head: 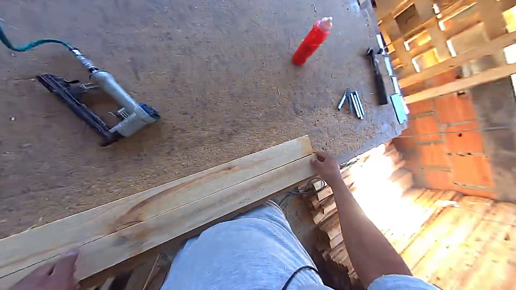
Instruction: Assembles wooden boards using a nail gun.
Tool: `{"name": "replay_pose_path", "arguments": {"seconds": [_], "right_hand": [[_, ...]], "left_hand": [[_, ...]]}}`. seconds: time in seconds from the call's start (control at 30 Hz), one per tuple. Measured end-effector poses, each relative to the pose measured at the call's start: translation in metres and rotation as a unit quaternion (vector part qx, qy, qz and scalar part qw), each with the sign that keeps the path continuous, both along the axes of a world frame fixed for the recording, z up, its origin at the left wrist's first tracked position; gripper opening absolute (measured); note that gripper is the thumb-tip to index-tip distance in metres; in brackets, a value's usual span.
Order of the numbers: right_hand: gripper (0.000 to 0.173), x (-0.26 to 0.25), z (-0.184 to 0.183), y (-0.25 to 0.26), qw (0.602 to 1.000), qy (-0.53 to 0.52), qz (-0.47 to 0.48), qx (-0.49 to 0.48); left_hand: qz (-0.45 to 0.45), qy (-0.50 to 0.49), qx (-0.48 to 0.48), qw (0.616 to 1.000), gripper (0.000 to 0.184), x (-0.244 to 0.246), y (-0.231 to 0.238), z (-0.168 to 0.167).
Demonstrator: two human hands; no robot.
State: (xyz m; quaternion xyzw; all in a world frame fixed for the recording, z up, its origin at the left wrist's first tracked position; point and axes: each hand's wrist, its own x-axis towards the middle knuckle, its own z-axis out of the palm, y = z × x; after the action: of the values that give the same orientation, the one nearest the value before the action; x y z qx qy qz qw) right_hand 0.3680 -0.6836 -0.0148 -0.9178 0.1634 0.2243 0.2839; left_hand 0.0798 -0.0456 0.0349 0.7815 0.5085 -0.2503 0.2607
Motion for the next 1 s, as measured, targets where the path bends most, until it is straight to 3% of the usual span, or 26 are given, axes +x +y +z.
{"name": "replay_pose_path", "arguments": {"seconds": [0.07,0.13,0.2,0.33,0.43,1.0], "right_hand": [[0.032,0.002,0.002,-0.004,1.000,0.003,0.006,0.006],[0.026,0.004,0.002,-0.009,0.999,0.001,0.024,0.024],[0.022,0.010,0.001,-0.012,0.999,0.009,0.024,0.042],[0.024,0.018,-0.001,-0.021,0.996,0.040,0.007,0.077],[0.017,0.022,-0.008,-0.031,0.993,0.038,0.025,0.113],[0.007,0.035,-0.004,-0.005,0.980,0.132,0.095,0.117]], "left_hand": [[-0.126,-0.116,0.041,0.984,0.057,0.040,-0.048,0.009],[-0.217,-0.241,0.066,0.944,0.048,0.082,-0.106,0.000],[-0.284,-0.291,0.055,0.912,0.054,0.126,-0.171,-0.015],[-0.349,-0.294,0.055,0.888,0.071,0.187,-0.292,-0.066],[-0.371,-0.265,0.119,0.882,0.081,0.205,-0.340,-0.089],[-0.333,-0.226,0.215,0.890,0.079,0.201,-0.325,-0.089]]}}
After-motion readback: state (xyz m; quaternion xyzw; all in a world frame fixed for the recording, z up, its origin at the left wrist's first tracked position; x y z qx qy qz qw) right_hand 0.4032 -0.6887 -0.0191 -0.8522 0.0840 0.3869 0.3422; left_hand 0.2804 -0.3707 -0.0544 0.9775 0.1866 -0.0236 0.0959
